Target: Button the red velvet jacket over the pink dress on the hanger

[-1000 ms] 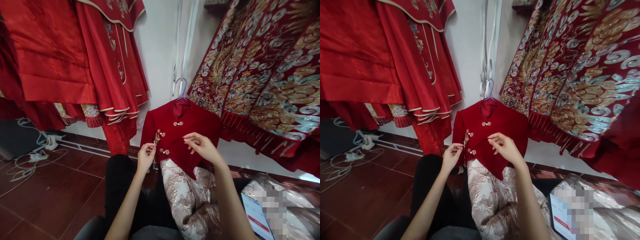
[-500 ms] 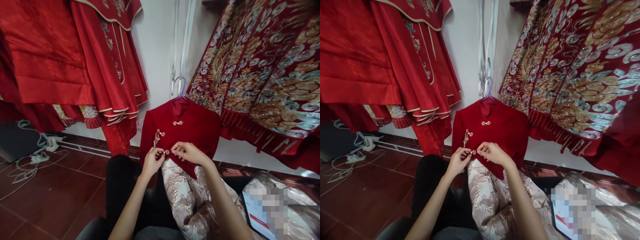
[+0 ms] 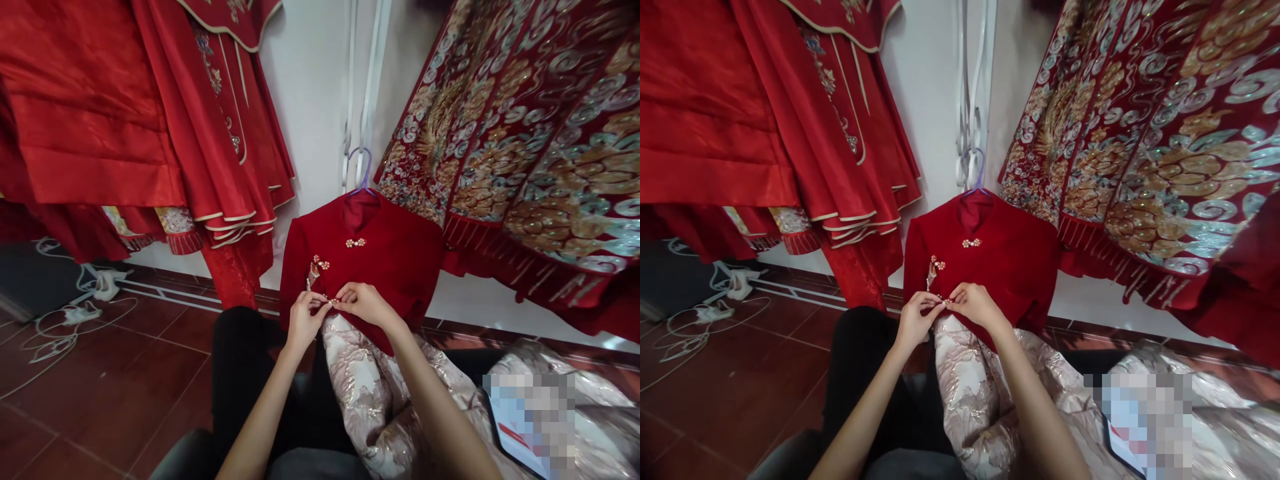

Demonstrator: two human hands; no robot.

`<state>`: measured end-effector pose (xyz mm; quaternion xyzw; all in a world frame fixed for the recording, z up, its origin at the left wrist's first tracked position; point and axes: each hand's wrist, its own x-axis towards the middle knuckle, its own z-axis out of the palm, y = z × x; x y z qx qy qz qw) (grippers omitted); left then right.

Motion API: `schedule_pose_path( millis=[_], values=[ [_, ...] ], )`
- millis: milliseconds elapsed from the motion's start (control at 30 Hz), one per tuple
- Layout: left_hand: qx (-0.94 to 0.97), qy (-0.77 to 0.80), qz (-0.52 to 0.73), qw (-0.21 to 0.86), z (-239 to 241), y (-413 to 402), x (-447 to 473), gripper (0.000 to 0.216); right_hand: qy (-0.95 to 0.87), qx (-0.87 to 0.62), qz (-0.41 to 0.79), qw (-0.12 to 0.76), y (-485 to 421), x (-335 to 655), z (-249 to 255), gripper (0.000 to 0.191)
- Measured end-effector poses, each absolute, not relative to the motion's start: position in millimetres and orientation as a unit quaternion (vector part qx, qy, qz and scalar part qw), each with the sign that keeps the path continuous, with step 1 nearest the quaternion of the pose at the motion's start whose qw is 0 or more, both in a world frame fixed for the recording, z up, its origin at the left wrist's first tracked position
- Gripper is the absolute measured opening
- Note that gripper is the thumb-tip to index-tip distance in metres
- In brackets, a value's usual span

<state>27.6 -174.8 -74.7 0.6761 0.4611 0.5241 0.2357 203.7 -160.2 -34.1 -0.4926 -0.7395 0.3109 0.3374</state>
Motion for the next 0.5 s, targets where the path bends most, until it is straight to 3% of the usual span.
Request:
schedule_pose_path(
  millis=[500],
  values=[
    [0.659, 0.466, 0.521, 0.277, -78.5, -175.9, 35.3, 0.014, -0.727, -0.491, 0.315, 0.363, -159.5, 203.2, -40.0, 0.011]
  ],
)
